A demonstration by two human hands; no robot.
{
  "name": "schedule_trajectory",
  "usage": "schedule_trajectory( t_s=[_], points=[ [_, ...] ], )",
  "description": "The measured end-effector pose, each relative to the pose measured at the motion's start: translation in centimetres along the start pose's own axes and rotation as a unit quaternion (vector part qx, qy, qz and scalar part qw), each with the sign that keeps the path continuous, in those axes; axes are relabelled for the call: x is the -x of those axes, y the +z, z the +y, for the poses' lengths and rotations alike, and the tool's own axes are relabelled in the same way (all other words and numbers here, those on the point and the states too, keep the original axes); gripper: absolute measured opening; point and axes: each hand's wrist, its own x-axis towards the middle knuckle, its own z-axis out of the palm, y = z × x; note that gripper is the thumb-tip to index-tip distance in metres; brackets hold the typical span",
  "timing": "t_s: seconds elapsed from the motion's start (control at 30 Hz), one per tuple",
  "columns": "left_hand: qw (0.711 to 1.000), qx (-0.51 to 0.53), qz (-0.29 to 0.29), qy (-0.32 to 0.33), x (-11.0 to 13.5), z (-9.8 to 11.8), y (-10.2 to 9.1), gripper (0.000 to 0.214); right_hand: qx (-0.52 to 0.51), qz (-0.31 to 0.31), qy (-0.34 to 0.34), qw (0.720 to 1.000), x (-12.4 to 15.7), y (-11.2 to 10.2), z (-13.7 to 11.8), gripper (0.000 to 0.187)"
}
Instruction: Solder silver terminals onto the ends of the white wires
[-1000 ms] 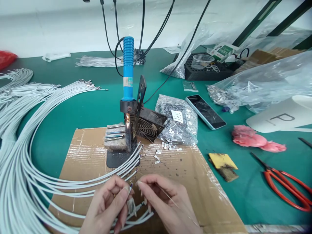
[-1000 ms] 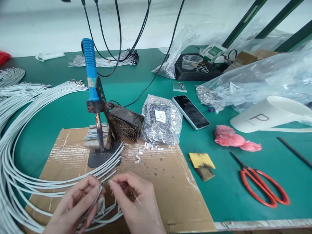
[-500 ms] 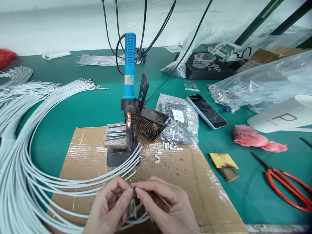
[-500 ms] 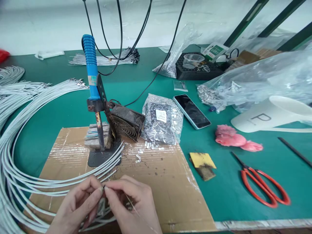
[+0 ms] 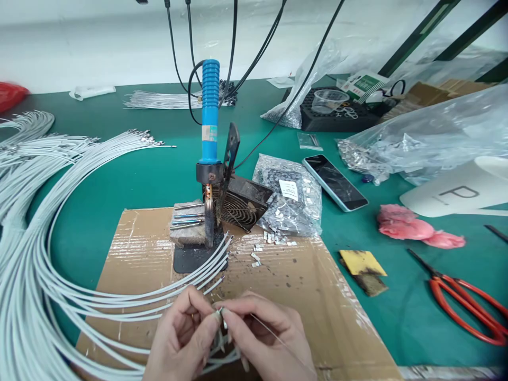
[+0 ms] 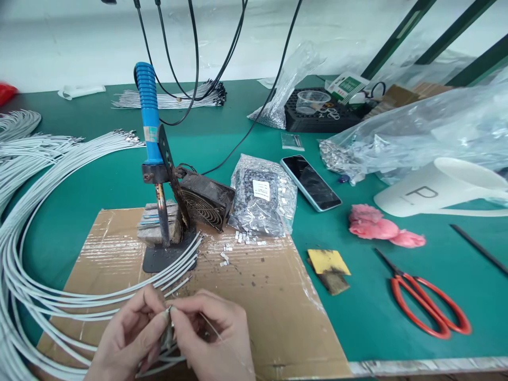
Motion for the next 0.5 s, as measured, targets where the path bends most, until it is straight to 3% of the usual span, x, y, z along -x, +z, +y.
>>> schedule_trajectory(
  t_s=[0.1,0.17,0.37,0.5],
  points=[
    [1.000,0.006,-0.004,0.020,0.1,0.0,-0.3,0.044,-0.043,-0.023,0.074,0.996,0.0,0.0,-0.6,0.011],
    [1.000,0.003,-0.005,0.027,0.2,0.0,-0.5,0.042,-0.024,-0.032,0.086,0.996,0.0,-0.2,-0.9,0.012],
    [0.998,-0.059,0.016,0.021,0.3,0.5,-0.8,0.046,0.127,-0.044,-0.001,0.991,0.0,-0.8,-2.0,0.016],
    [0.991,-0.104,0.054,0.057,0.6,0.4,-0.4,0.050,0.149,-0.036,-0.024,0.988,-0.1,-0.9,-2.4,0.017]
  ],
)
